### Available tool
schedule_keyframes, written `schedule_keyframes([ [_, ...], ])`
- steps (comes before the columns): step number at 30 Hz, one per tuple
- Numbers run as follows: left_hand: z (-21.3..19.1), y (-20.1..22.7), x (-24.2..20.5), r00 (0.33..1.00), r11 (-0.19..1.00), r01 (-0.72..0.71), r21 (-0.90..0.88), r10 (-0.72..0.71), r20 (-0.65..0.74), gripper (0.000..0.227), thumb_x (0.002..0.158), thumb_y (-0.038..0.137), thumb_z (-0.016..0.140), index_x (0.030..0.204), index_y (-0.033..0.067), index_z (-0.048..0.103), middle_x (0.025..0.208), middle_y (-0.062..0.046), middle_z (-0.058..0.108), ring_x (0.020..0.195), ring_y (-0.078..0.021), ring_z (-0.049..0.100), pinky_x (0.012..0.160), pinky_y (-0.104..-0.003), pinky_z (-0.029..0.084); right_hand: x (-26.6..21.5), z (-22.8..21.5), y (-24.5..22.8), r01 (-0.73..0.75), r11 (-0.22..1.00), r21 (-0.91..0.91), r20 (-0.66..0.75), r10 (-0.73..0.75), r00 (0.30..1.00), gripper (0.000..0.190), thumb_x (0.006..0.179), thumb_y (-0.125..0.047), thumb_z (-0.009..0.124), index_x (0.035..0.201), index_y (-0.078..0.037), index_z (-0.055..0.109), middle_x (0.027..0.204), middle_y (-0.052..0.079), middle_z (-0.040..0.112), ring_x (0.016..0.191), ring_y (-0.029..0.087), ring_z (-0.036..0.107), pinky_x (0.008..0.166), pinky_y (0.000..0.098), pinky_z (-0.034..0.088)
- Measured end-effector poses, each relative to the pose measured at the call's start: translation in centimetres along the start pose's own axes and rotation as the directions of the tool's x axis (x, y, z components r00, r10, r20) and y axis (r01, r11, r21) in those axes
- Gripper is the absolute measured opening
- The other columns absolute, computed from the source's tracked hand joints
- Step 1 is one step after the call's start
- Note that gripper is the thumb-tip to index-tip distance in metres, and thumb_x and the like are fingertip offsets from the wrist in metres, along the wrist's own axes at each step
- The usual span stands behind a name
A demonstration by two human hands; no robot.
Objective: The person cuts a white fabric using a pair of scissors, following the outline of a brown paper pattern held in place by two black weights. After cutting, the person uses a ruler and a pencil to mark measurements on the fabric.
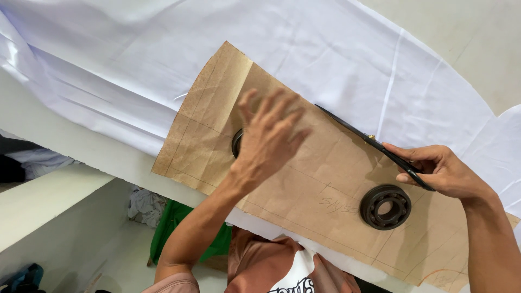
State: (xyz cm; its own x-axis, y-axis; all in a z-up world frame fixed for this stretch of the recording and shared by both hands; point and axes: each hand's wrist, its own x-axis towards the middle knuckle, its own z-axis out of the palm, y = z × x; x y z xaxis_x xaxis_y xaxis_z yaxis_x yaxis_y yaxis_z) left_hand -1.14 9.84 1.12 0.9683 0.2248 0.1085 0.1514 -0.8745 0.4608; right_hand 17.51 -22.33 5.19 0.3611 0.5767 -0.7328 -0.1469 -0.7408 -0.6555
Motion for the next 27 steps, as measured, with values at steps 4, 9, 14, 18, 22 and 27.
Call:
schedule_keyframes([
  [4, -1.1, -2.4, 0.3, 0.947, 0.969, 0.238, 0.068, -0.216, -0.236, 0.044, 0.087, 0.057, 0.081, 0.110, 0.0201, 0.077, 0.136, -0.004, 0.067, 0.129, -0.0260, 0.056, 0.114, -0.053, 0.015, 0.2, -0.5, 1.3, 0.034, 0.999, 0.002, -0.010, -0.034, 0.999, 0.071, 0.072, -0.003, 0.084, 0.141, -0.007, 0.070, 0.089, -0.010, 0.048, 0.063, 0.014, 0.028, 0.055, 0.0279, 0.022],
  [9, -0.9, -3.8, 0.4, 0.930, 0.941, 0.302, 0.150, -0.257, -0.263, 0.056, 0.079, 0.059, 0.087, 0.117, 0.0189, 0.078, 0.138, -0.002, 0.065, 0.130, -0.0272, 0.056, 0.113, -0.054, 0.016, 1.0, -0.3, 1.1, 0.052, 0.999, 0.017, 0.002, -0.052, 0.999, 0.073, 0.069, -0.003, 0.083, 0.141, -0.007, 0.068, 0.071, -0.005, 0.038, 0.059, 0.015, 0.025, 0.054, 0.0291, 0.020],
  [14, -0.3, -4.0, 0.4, 0.924, 0.936, 0.304, 0.179, -0.244, -0.293, 0.059, 0.079, 0.059, 0.088, 0.119, 0.0168, 0.080, 0.140, -0.003, 0.064, 0.130, -0.0271, 0.056, 0.111, -0.052, 0.019, 1.4, 0.4, 0.0, 0.060, 0.998, -0.009, 0.002, -0.060, 0.998, 0.072, 0.070, -0.002, 0.083, 0.140, -0.009, 0.069, 0.071, -0.007, 0.041, 0.058, 0.014, 0.023, 0.053, 0.0290, 0.018],
  [18, -0.3, -4.0, 0.5, 0.917, 0.933, 0.317, 0.171, -0.255, -0.307, 0.059, 0.078, 0.058, 0.089, 0.119, 0.0167, 0.079, 0.139, -0.002, 0.064, 0.129, -0.0260, 0.054, 0.110, -0.052, 0.020, 1.5, 0.7, -0.5, 0.068, 0.997, -0.036, -0.025, -0.069, 0.997, 0.072, 0.070, -0.002, 0.082, 0.140, -0.008, 0.068, 0.071, -0.006, 0.036, 0.059, 0.014, 0.024, 0.054, 0.0293, 0.019],
  [22, -0.2, -4.0, 0.5, 0.912, 0.936, 0.316, 0.152, -0.256, -0.320, 0.059, 0.076, 0.056, 0.092, 0.117, 0.0160, 0.080, 0.139, -0.001, 0.063, 0.130, -0.0259, 0.053, 0.111, -0.052, 0.019, 1.7, 0.2, 0.9, 0.075, 0.997, -0.011, 0.019, -0.075, 0.997, 0.074, 0.073, 0.001, 0.081, 0.144, -0.008, 0.065, 0.098, -0.011, 0.050, 0.062, 0.014, 0.024, 0.053, 0.0282, 0.018],
  [27, -0.2, -4.1, 0.5, 0.907, 0.939, 0.313, 0.144, -0.250, -0.337, 0.056, 0.076, 0.054, 0.092, 0.115, 0.0165, 0.080, 0.138, -0.001, 0.063, 0.129, -0.0262, 0.054, 0.110, -0.052, 0.021, 2.0, 0.1, 1.2, 0.085, 0.996, 0.011, 0.025, -0.085, 0.996, 0.075, 0.070, -0.003, 0.083, 0.143, -0.005, 0.066, 0.081, -0.008, 0.046, 0.061, 0.013, 0.025, 0.054, 0.0275, 0.021],
])
